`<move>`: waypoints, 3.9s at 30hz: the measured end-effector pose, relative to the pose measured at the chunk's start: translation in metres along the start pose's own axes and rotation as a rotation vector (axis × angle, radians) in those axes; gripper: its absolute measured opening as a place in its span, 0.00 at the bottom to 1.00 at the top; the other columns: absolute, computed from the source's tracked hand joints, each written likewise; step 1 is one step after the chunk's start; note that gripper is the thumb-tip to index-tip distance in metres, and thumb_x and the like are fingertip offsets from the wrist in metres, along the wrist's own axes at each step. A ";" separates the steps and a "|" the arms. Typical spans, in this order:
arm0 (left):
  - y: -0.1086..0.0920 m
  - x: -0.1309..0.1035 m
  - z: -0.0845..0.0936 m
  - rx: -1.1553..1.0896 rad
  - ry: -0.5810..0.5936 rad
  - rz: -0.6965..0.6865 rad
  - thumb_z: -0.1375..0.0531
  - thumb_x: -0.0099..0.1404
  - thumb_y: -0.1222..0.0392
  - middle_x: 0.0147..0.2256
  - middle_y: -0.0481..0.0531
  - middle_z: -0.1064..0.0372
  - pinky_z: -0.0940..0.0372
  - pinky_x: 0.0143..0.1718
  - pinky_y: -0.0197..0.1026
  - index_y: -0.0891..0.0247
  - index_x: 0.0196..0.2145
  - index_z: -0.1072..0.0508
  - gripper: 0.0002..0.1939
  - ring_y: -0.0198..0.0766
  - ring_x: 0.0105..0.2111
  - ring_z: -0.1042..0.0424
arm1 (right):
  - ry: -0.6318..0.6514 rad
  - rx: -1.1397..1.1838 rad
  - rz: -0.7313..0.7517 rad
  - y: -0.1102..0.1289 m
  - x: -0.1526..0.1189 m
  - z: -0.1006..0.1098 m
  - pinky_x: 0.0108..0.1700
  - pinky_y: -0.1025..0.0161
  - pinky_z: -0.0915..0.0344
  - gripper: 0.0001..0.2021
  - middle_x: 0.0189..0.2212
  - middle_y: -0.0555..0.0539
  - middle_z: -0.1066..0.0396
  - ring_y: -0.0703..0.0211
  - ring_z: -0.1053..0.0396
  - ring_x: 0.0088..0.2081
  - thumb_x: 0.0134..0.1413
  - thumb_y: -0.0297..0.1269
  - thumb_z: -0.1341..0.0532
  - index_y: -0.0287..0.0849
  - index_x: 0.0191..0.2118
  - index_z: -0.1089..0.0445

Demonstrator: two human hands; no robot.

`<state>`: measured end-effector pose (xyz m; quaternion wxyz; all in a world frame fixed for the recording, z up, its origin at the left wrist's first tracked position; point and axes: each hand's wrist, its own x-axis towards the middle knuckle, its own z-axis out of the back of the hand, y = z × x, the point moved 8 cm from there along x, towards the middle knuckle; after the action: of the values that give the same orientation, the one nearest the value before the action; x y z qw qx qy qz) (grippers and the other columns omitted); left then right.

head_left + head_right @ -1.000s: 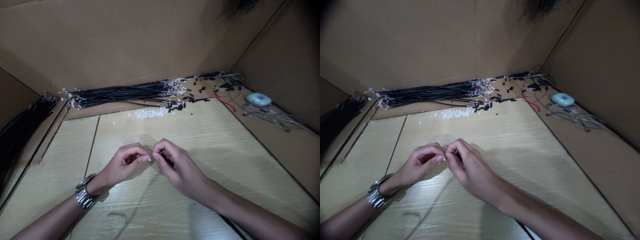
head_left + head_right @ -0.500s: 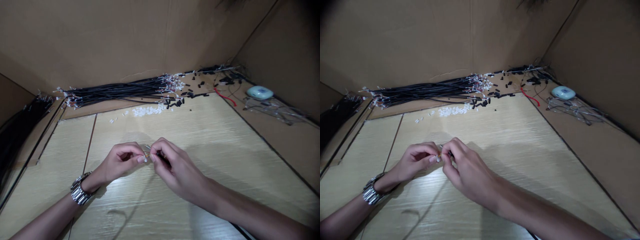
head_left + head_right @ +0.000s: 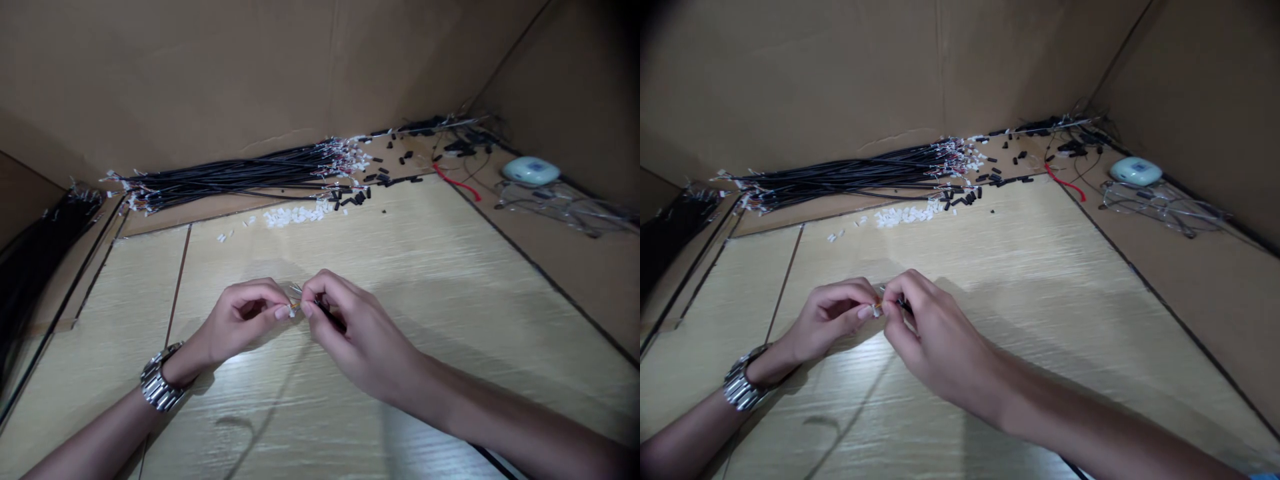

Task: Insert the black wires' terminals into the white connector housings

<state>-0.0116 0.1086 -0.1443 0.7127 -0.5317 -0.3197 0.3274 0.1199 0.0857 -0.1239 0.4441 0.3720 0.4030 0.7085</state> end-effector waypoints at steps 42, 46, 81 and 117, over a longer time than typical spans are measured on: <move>-0.023 -0.008 0.006 0.238 -0.107 -0.247 0.41 0.67 0.63 0.28 0.52 0.31 0.39 0.28 0.38 0.65 0.35 0.27 0.04 0.35 0.27 0.34 | 0.071 0.113 0.100 0.007 0.001 -0.003 0.31 0.67 0.43 0.04 0.32 0.53 0.35 0.67 0.37 0.30 0.61 0.26 0.42 0.43 0.37 0.35; -0.017 -0.002 0.000 0.096 0.030 -0.149 0.42 0.68 0.64 0.28 0.52 0.29 0.39 0.28 0.35 0.65 0.33 0.25 0.07 0.33 0.27 0.33 | 0.060 0.069 0.154 0.011 0.000 -0.002 0.33 0.67 0.42 0.06 0.34 0.51 0.34 0.65 0.36 0.33 0.59 0.24 0.43 0.42 0.38 0.35; 0.000 -0.002 -0.005 -0.208 0.054 0.076 0.37 0.65 0.58 0.25 0.51 0.29 0.40 0.23 0.34 0.64 0.29 0.22 0.09 0.32 0.24 0.34 | 0.089 -0.063 0.214 0.016 -0.005 -0.004 0.35 0.67 0.39 0.04 0.37 0.51 0.35 0.66 0.35 0.35 0.63 0.27 0.44 0.42 0.41 0.36; 0.010 -0.005 -0.013 -0.278 0.064 0.191 0.38 0.67 0.57 0.28 0.48 0.34 0.43 0.27 0.32 0.66 0.33 0.25 0.09 0.30 0.27 0.39 | 0.046 -0.080 0.227 0.013 -0.003 -0.004 0.40 0.65 0.37 0.04 0.37 0.49 0.34 0.63 0.33 0.38 0.65 0.28 0.46 0.42 0.41 0.35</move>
<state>-0.0049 0.0998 -0.1577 0.6079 -0.6632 -0.2869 0.3290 0.1127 0.0787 -0.1144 0.3662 0.3811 0.3399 0.7779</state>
